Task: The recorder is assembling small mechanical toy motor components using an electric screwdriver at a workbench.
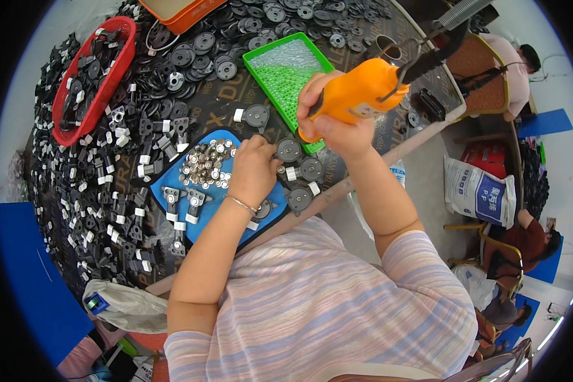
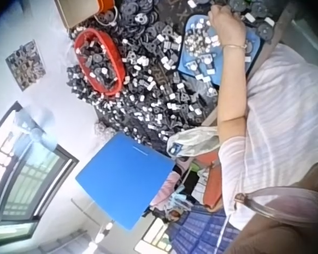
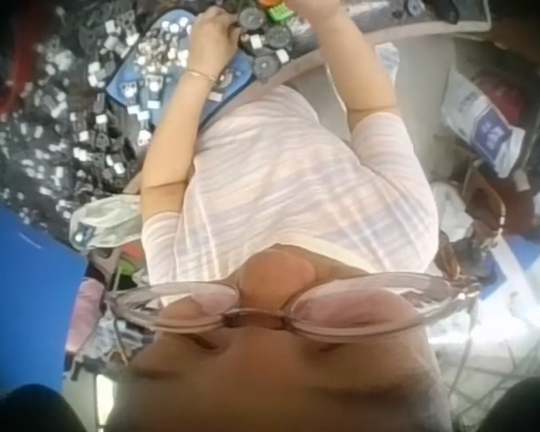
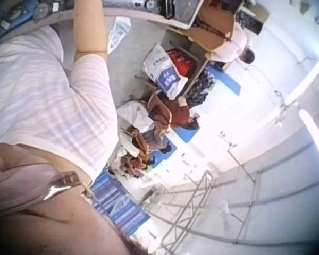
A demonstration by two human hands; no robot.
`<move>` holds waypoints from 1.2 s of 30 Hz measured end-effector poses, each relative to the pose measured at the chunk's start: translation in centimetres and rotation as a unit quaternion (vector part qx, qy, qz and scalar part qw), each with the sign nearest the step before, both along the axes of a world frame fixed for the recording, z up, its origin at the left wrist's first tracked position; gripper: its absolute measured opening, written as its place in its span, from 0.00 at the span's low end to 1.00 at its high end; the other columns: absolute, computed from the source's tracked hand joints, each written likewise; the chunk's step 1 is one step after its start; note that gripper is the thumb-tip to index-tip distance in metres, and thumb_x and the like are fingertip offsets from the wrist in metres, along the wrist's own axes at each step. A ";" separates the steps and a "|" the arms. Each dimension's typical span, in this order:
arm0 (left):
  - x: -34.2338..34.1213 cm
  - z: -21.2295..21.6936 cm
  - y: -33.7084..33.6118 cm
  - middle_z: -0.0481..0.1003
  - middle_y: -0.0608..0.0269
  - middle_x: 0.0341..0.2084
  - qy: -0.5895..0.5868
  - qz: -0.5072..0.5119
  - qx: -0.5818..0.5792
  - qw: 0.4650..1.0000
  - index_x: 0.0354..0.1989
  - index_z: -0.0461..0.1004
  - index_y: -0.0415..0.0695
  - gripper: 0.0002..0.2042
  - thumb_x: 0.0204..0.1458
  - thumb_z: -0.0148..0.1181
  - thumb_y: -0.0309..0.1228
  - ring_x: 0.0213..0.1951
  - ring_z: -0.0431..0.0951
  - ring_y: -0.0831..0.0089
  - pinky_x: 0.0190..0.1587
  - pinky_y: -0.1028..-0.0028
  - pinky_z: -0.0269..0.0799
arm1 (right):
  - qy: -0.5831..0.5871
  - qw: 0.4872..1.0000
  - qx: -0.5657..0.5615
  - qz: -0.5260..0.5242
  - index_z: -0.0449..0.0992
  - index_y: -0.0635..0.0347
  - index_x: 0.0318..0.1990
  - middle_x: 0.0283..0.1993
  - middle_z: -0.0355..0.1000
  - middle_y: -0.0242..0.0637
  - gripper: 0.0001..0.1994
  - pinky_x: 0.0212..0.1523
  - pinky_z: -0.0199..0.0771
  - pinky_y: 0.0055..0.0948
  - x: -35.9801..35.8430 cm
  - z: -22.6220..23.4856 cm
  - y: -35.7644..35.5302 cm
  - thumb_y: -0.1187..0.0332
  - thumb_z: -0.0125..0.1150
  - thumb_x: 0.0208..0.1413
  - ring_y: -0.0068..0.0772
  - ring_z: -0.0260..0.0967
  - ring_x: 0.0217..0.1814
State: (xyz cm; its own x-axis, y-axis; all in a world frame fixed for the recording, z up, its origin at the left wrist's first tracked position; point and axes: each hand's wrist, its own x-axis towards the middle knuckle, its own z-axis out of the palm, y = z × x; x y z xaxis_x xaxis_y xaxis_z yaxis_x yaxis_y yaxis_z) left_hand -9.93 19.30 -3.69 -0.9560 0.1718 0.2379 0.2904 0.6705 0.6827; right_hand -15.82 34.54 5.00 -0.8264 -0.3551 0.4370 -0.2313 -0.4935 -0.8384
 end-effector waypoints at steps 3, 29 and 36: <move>0.1 0.0 0.0 0.69 0.58 0.27 -0.008 0.000 0.000 1.000 0.27 0.76 0.38 0.10 0.33 0.65 0.22 0.33 0.68 0.59 0.38 0.66 0.66 | 0.060 0.995 0.041 -0.063 0.66 0.68 0.35 0.29 0.65 0.43 0.13 0.22 0.66 0.20 -0.2 -0.7 -0.5 0.74 0.61 0.43 0.26 0.64 0.21; 0.2 0.2 -0.5 0.70 0.57 0.31 0.011 0.007 -0.046 0.999 0.30 0.74 0.39 0.10 0.36 0.64 0.25 0.37 0.69 0.57 0.41 0.64 0.65 | 0.045 0.996 0.002 0.079 0.68 0.67 0.35 0.31 0.65 0.41 0.16 0.26 0.67 0.22 -1.3 1.8 -0.2 0.67 0.64 0.42 0.27 0.66 0.25; -1.1 8.2 -8.1 0.69 0.55 0.26 0.192 0.110 -0.118 0.968 0.26 0.72 0.41 0.09 0.35 0.62 0.29 0.35 0.70 0.57 0.38 0.61 0.65 | 0.035 0.994 -0.106 0.009 0.66 0.63 0.38 0.34 0.63 0.40 0.16 0.27 0.65 0.26 0.1 1.5 3.3 0.67 0.61 0.44 0.29 0.64 0.25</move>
